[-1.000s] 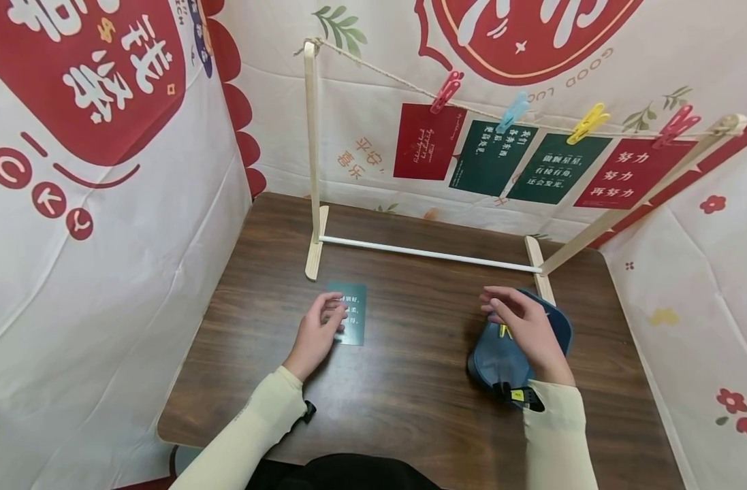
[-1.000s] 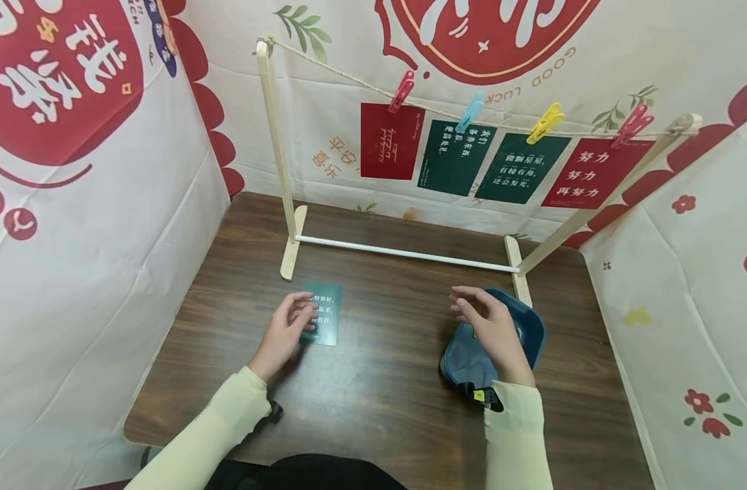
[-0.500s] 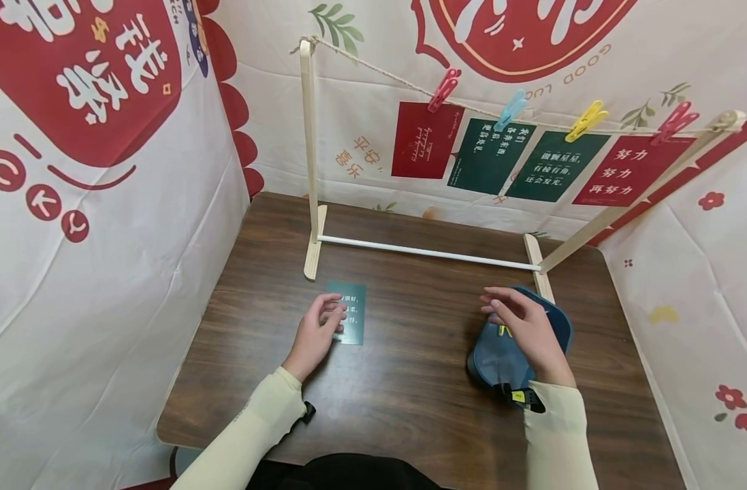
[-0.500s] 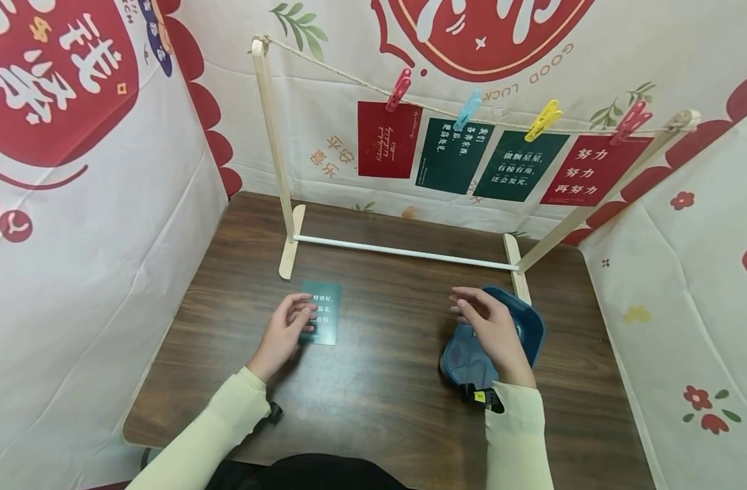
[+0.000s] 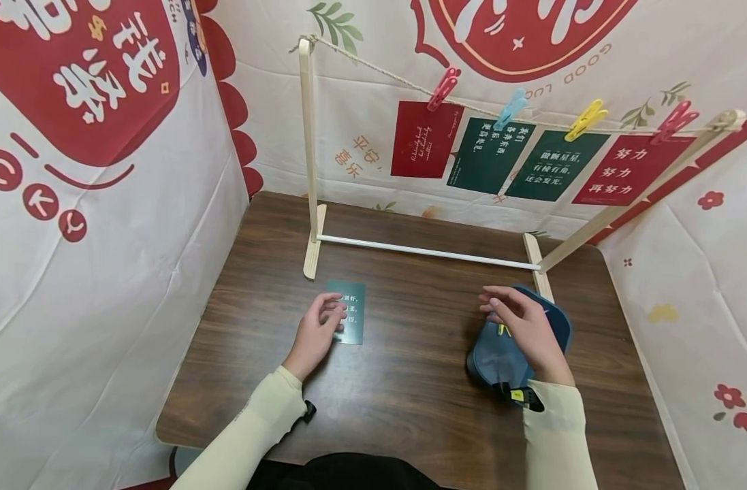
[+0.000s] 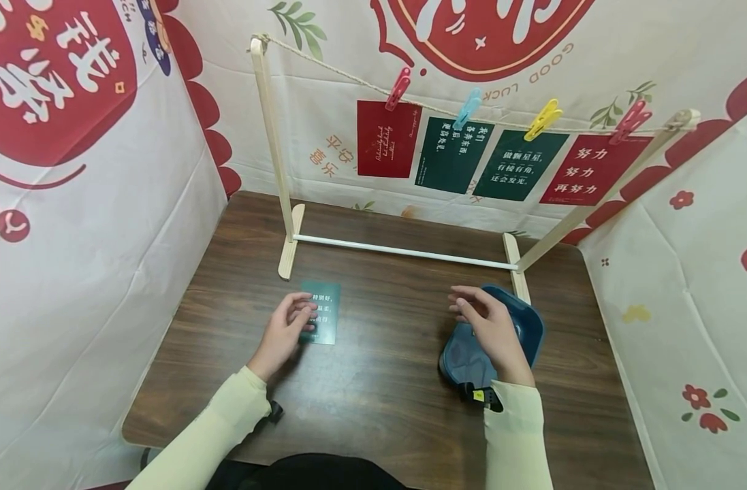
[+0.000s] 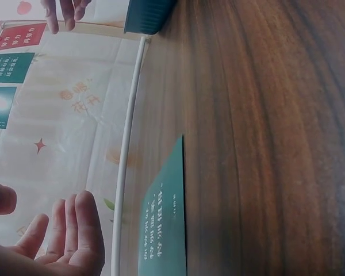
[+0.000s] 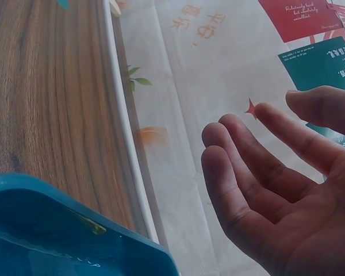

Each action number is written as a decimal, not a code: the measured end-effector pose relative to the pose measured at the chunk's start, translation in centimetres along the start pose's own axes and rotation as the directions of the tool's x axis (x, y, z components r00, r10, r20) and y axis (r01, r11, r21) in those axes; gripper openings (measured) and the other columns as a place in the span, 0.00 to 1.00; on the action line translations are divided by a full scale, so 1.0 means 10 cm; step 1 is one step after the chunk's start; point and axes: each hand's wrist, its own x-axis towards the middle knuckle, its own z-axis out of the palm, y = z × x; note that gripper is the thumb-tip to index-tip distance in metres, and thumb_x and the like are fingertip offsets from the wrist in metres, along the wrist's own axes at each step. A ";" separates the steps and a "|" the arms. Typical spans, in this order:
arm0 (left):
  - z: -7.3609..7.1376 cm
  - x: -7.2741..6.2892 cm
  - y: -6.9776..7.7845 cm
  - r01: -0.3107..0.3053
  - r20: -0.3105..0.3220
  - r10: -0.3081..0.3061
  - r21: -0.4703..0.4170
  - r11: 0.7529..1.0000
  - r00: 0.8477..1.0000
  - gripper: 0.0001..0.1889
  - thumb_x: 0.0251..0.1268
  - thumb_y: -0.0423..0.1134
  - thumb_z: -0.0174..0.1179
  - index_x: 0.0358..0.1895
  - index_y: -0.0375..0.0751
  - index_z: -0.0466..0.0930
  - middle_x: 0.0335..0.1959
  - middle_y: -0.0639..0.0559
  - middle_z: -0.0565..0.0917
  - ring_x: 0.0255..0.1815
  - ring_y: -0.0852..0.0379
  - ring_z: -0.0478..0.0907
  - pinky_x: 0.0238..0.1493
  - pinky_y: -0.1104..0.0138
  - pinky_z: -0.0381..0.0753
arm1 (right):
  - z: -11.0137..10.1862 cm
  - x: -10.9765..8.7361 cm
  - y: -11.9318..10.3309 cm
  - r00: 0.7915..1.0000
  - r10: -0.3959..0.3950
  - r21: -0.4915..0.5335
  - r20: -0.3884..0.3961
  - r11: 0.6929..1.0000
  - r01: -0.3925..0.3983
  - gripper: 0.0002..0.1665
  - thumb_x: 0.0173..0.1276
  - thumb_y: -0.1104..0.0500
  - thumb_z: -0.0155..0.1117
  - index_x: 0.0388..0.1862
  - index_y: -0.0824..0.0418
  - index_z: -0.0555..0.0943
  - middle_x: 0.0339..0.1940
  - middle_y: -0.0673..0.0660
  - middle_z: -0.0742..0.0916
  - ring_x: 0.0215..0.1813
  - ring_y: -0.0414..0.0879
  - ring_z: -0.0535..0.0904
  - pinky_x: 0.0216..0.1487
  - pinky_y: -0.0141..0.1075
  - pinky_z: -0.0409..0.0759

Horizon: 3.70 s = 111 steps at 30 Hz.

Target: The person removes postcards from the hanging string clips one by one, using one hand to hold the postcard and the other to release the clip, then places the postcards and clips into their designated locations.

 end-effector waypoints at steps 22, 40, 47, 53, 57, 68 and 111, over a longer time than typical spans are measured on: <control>0.07 0.10 0.05 -0.039 0.013 0.040 -0.034 0.999 0.999 0.16 0.87 0.38 0.58 0.69 0.37 0.76 0.59 0.29 0.82 0.61 0.29 0.82 0.57 0.44 0.87 | 0.08 0.08 -0.16 1.000 -0.024 0.028 0.006 0.999 0.024 0.23 0.90 0.54 0.55 0.73 0.67 0.78 0.63 0.59 0.87 0.57 0.41 0.87 0.55 0.31 0.87; 0.20 0.16 0.07 -0.040 0.023 0.042 -0.071 0.997 0.999 0.16 0.87 0.35 0.56 0.69 0.34 0.75 0.60 0.25 0.81 0.61 0.26 0.80 0.59 0.37 0.84 | 0.10 0.11 -0.15 1.000 -0.029 0.043 0.001 0.999 0.029 0.23 0.90 0.54 0.55 0.73 0.67 0.77 0.66 0.71 0.84 0.59 0.46 0.87 0.56 0.32 0.87; 0.23 0.18 0.09 -0.047 0.022 0.048 -0.083 0.995 0.999 0.15 0.87 0.34 0.55 0.68 0.33 0.75 0.60 0.24 0.81 0.61 0.26 0.81 0.58 0.36 0.84 | 0.12 0.14 -0.19 1.000 -0.016 0.038 0.002 0.999 0.016 0.24 0.90 0.53 0.55 0.73 0.66 0.78 0.66 0.69 0.84 0.58 0.44 0.87 0.56 0.33 0.87; 0.23 0.19 0.10 -0.048 0.028 0.051 -0.090 0.995 0.998 0.16 0.87 0.34 0.55 0.68 0.32 0.75 0.60 0.23 0.81 0.61 0.26 0.81 0.58 0.37 0.85 | 0.13 0.16 -0.22 1.000 -0.008 0.050 0.006 0.999 0.008 0.25 0.90 0.51 0.56 0.73 0.65 0.78 0.65 0.68 0.84 0.59 0.48 0.87 0.56 0.33 0.87; 0.22 0.22 0.10 -0.060 0.020 0.061 -0.072 0.996 0.998 0.16 0.87 0.35 0.55 0.68 0.31 0.74 0.59 0.24 0.81 0.60 0.26 0.81 0.56 0.40 0.86 | 0.13 0.17 -0.24 1.000 -0.009 0.059 0.006 0.998 0.009 0.25 0.89 0.51 0.57 0.73 0.64 0.78 0.63 0.63 0.86 0.58 0.45 0.87 0.56 0.33 0.87; 0.22 0.25 0.17 -0.053 -0.012 0.052 -0.088 0.995 0.999 0.15 0.87 0.34 0.56 0.69 0.34 0.76 0.57 0.30 0.83 0.60 0.28 0.81 0.57 0.42 0.87 | 0.15 0.23 -0.28 1.000 -0.007 0.054 0.013 0.999 0.007 0.25 0.89 0.51 0.58 0.74 0.63 0.78 0.67 0.69 0.84 0.63 0.54 0.86 0.61 0.37 0.86; 0.12 0.45 0.30 -0.114 -0.021 0.113 -0.082 0.990 0.993 0.15 0.85 0.32 0.57 0.67 0.34 0.76 0.53 0.38 0.85 0.55 0.39 0.84 0.58 0.36 0.84 | 0.27 0.44 -0.48 0.996 -0.078 0.042 0.051 0.996 0.076 0.23 0.89 0.53 0.58 0.73 0.64 0.79 0.64 0.62 0.86 0.62 0.54 0.86 0.58 0.34 0.87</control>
